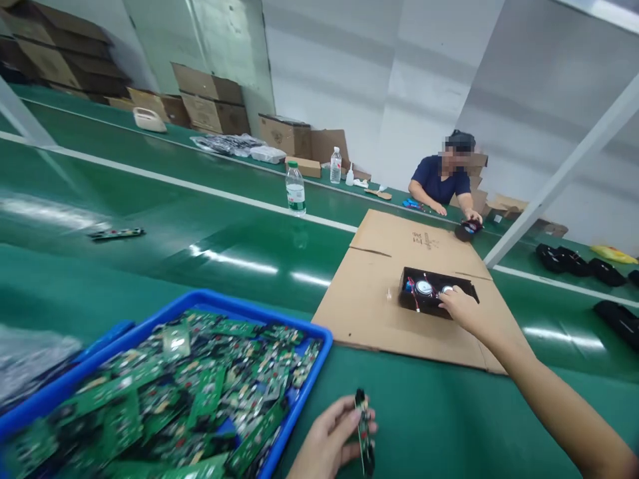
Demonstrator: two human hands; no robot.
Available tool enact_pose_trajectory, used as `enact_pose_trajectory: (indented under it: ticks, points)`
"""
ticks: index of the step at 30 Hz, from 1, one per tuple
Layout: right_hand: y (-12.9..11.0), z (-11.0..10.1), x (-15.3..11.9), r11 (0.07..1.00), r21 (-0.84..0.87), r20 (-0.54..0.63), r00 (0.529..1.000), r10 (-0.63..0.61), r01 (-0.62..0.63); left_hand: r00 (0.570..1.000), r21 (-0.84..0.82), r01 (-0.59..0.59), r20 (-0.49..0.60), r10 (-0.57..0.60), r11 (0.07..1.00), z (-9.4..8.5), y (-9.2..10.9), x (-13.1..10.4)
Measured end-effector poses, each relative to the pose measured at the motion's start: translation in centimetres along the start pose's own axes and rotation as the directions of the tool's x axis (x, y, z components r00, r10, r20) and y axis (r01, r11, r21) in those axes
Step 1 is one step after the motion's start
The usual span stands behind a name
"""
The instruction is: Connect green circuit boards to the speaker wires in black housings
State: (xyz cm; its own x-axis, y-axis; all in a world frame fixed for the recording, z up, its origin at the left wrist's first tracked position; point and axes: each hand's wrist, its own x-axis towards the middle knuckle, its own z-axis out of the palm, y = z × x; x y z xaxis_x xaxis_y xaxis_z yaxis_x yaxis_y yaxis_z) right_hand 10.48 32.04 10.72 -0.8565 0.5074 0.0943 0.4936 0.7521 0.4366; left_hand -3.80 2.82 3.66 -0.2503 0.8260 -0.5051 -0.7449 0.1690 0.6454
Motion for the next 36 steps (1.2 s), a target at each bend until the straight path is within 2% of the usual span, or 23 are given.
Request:
enact_pose_trajectory:
  ticks: [3,7,10,13,16,20,22,25,31,34,36]
  points:
    - [-4.9,-2.6,-5.5,0.997,0.076,-0.029,1.0,-0.007,0.009,0.997,-0.033,-0.072,-0.016,0.072,0.997,0.7,1.3,-2.9]
    - [-11.6,-4.7,-11.6,0.986,0.163,-0.073,0.997,-0.015,0.027,0.988,-0.076,-0.13,-0.088,0.123,0.989,0.6,1.0,-6.2]
    - [-15.5,-4.7,-14.2,0.971,0.237,-0.187,0.982,0.008,0.038,0.985,-0.088,-0.127,-0.127,0.115,0.988,-0.3,0.0,-7.7]
    - [-17.4,-4.3,-15.5,0.958,0.284,-0.277,0.96,0.034,0.048,0.976,-0.105,-0.138,-0.187,0.116,0.985,-1.6,-0.8,-8.4]
    - [-17.9,-4.5,-16.0,0.961,0.273,-0.298,0.954,0.038,0.046,0.963,-0.117,-0.157,-0.236,0.126,0.981,-2.6,-1.4,-8.6]
    - [-18.3,-6.6,-15.4,0.972,0.233,-0.321,0.944,0.073,0.004,0.965,-0.111,-0.146,-0.236,0.117,0.983,-3.2,-1.6,-8.8]
    - [-19.0,-7.8,-14.6,0.955,0.277,-0.407,0.914,0.014,0.108,0.97,-0.114,-0.126,-0.222,0.099,0.985,-3.2,-1.5,-8.8]
    - [-20.3,-8.8,-12.9,0.878,0.333,-0.528,0.84,-0.128,0.343,0.977,-0.12,-0.104,-0.198,0.079,0.987,-3.1,-1.5,-8.8]
    - [-20.8,-8.9,-10.7,0.774,0.367,-0.596,0.769,-0.231,0.516,0.989,-0.089,-0.079,-0.134,0.066,0.993,-3.1,-1.6,-8.7]
    - [-20.5,-8.9,-10.5,0.691,0.475,-0.567,0.79,-0.233,0.545,0.983,0.0,-0.115,-0.144,0.114,0.993,-3.2,-1.6,-8.7]
    - [-20.3,-8.9,-10.6,0.672,0.537,-0.532,0.823,-0.2,0.51,0.965,0.126,-0.189,-0.16,0.208,0.974,-3.2,-1.5,-8.6]
